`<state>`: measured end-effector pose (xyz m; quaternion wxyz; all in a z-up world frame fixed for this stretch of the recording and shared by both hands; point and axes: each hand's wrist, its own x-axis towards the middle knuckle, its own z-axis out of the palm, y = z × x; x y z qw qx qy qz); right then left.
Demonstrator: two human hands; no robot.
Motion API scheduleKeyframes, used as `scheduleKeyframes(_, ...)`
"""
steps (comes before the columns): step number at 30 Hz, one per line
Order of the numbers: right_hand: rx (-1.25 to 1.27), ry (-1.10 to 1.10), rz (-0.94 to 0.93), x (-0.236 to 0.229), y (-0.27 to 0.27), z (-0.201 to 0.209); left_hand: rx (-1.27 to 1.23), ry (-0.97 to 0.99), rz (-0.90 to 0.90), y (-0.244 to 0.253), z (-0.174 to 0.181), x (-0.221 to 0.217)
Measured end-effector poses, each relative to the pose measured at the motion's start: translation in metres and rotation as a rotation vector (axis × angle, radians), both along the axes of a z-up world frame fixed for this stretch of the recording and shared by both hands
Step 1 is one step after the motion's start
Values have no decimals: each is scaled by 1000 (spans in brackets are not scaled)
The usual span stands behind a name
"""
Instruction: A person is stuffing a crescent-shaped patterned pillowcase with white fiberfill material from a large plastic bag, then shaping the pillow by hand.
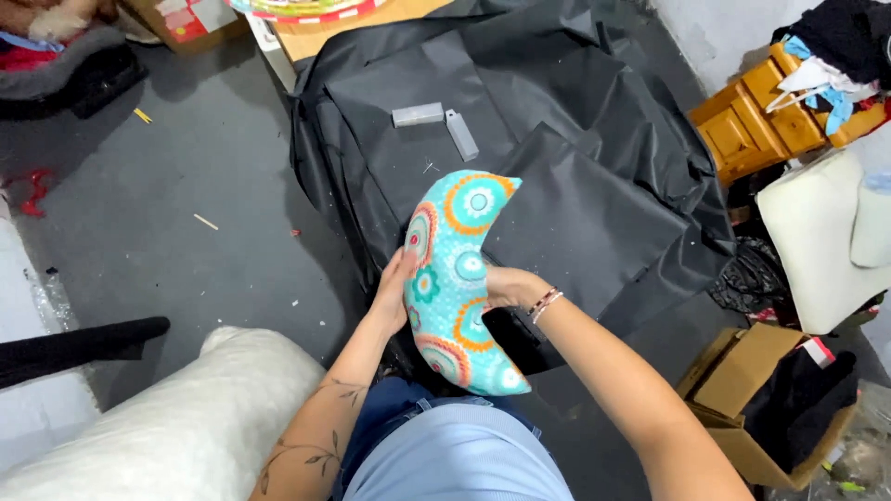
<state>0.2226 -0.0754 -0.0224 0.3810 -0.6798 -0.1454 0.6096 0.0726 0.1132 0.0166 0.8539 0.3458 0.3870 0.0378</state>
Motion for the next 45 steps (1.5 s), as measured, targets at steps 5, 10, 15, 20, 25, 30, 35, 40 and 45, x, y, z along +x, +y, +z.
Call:
scheduleKeyframes(5, 33, -40, 4, -20, 46, 65, -451, -14, -312, -11, -129, -44)
scheduleKeyframes(10, 52, -77, 8, -21, 48, 73, -533, 9, -262, -22, -128, -37)
scheduleKeyframes(15, 81, -116, 8, -23, 49, 80, -534, 61, -291, -23, -122, -37)
scheduleKeyframes(20, 109, -160, 14, -22, 51, 88, -501, 38, -281, -26, -126, -33)
scheduleKeyframes(25, 98, -274, 142, -23, 67, 136, -416, -36, -299, -48, -123, -39)
scheduleKeyframes(30, -127, -638, 688, 10, 39, 8, -5, 0, -694, -51, -63, -44)
scheduleKeyframes(35, -253, -1035, 863, -20, 39, -14, 1032, 58, -1047, -35, 5, -42)
scheduleKeyframes(40, -65, -1272, 776, -32, 25, -6, 1672, -183, -773, -11, -7, -13)
scheduleKeyframes(45, 119, -1228, 608, -40, 9, 36, 1857, -351, -872, 7, -44, 21)
